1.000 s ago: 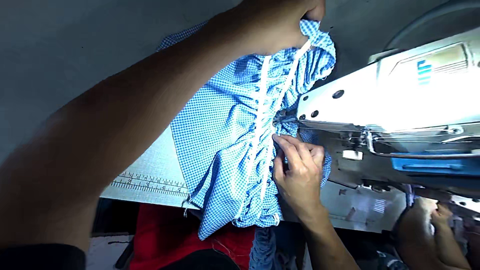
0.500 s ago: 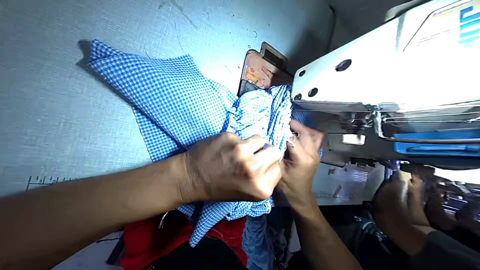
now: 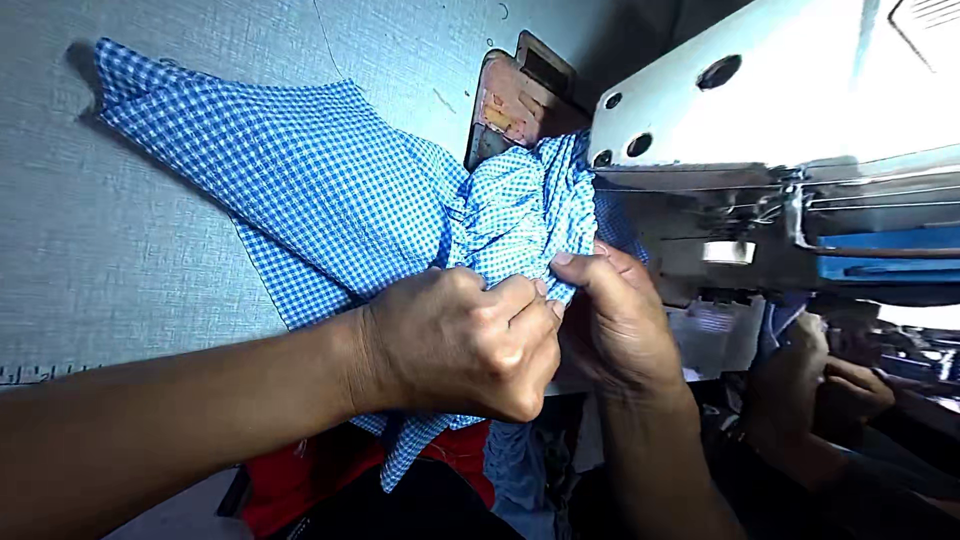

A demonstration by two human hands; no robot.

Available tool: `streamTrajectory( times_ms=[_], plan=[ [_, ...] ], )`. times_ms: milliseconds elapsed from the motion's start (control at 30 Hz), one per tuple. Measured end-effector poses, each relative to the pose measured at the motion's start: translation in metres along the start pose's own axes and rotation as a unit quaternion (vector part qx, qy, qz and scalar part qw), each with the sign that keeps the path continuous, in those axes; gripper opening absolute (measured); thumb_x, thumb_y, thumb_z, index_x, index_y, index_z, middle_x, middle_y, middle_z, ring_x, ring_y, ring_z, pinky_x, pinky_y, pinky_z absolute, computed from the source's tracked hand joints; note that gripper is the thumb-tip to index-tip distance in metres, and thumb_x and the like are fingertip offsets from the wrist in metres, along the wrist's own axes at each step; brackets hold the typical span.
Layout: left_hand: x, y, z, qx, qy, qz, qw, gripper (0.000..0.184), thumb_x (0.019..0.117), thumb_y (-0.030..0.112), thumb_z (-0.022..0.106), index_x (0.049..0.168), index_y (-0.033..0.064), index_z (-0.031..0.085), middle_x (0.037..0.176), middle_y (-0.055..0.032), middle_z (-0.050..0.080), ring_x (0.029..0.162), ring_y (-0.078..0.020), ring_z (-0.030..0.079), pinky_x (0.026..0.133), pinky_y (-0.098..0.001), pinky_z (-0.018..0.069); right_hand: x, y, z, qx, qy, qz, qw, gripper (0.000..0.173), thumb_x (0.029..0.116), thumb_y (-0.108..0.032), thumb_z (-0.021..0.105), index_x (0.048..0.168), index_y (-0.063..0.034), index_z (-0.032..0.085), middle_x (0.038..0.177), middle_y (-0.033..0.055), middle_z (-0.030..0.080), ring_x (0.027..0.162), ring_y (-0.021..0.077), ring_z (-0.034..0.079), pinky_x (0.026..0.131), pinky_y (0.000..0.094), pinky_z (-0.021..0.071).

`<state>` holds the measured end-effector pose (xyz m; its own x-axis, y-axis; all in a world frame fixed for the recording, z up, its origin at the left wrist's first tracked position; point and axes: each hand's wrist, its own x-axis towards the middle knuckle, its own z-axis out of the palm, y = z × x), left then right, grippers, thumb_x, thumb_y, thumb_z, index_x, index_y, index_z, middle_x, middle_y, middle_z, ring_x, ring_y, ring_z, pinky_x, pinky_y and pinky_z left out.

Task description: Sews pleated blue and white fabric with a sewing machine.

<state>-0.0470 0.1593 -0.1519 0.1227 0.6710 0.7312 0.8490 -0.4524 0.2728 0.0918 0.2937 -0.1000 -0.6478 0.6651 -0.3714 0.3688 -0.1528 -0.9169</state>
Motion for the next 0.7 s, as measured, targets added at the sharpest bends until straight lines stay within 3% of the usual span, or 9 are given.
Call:
streamTrajectory(
  times_ms=[133, 267, 433, 533, 700],
  plan=[
    [0.0, 0.0003, 0.001, 0.009, -0.009, 0.018, 1.0, 0.026, 0.101, 0.002, 0.05, 0.101, -0.0012, 0.076, 0.091, -0.0123, 0.075, 0.065, -0.0187, 0.059, 0.046, -0.0307, 0.0307, -0.0002, -0.0009, 0.0, 0.016, -0.012, 0.001, 1.0, 0.02, 0.0991, -0.01, 0.05, 0.102, -0.008, 0.07, 0.087, 0.005, 0.072, 0.077, 0.0084, 0.071, 0.069, 0.0258, 0.061],
    [-0.0006, 0.0013, 0.0001, 0.027, -0.037, 0.035, 0.998, 0.026, 0.1009, 0.0, 0.048, 0.099, -0.0015, 0.075, 0.087, -0.0115, 0.072, 0.064, -0.019, 0.056, 0.047, -0.0316, 0.0281, 0.0021, -0.0001, 0.0013, -0.002, -0.018, -0.011, 1.0, 0.016, 0.1024, -0.02, 0.061, 0.1, -0.0079, 0.07, 0.079, 0.004, 0.069, 0.064, 0.0075, 0.066, 0.06, 0.0237, 0.0588],
    [-0.0024, 0.0002, 0.0012, 0.031, -0.04, 0.041, 0.998, 0.027, 0.1007, 0.0, 0.048, 0.097, -0.0016, 0.075, 0.087, -0.012, 0.072, 0.064, -0.0198, 0.057, 0.046, -0.0316, 0.0278, 0.001, -0.0004, 0.0067, -0.005, 0.004, -0.005, 1.0, 0.024, 0.107, -0.018, 0.045, 0.107, -0.0084, 0.067, 0.087, 0.0043, 0.071, 0.077, 0.0094, 0.071, 0.068, 0.0272, 0.0611],
    [-0.0032, -0.0005, 0.0012, 0.039, -0.046, 0.045, 0.997, 0.027, 0.1012, 0.0, 0.048, 0.098, -0.0019, 0.074, 0.089, -0.0125, 0.073, 0.064, -0.0196, 0.057, 0.046, -0.0316, 0.0283, 0.0012, 0.0002, 0.0076, 0.003, 0.004, -0.011, 1.0, 0.024, 0.1074, -0.018, 0.044, 0.111, -0.0088, 0.066, 0.094, 0.0049, 0.071, 0.084, 0.0106, 0.071, 0.074, 0.0292, 0.0615],
    [-0.0038, -0.001, 0.0012, 0.028, -0.035, 0.06, 0.997, 0.026, 0.101, 0.0, 0.049, 0.092, -0.0002, 0.074, 0.085, -0.0108, 0.071, 0.063, -0.0187, 0.054, 0.048, -0.032, 0.0264, 0.0013, -0.0002, 0.006, 0.018, -0.003, -0.006, 1.0, 0.024, 0.1065, -0.017, 0.045, 0.11, -0.0086, 0.067, 0.091, 0.0053, 0.071, 0.081, 0.0105, 0.071, 0.072, 0.0284, 0.0616]
  ],
)
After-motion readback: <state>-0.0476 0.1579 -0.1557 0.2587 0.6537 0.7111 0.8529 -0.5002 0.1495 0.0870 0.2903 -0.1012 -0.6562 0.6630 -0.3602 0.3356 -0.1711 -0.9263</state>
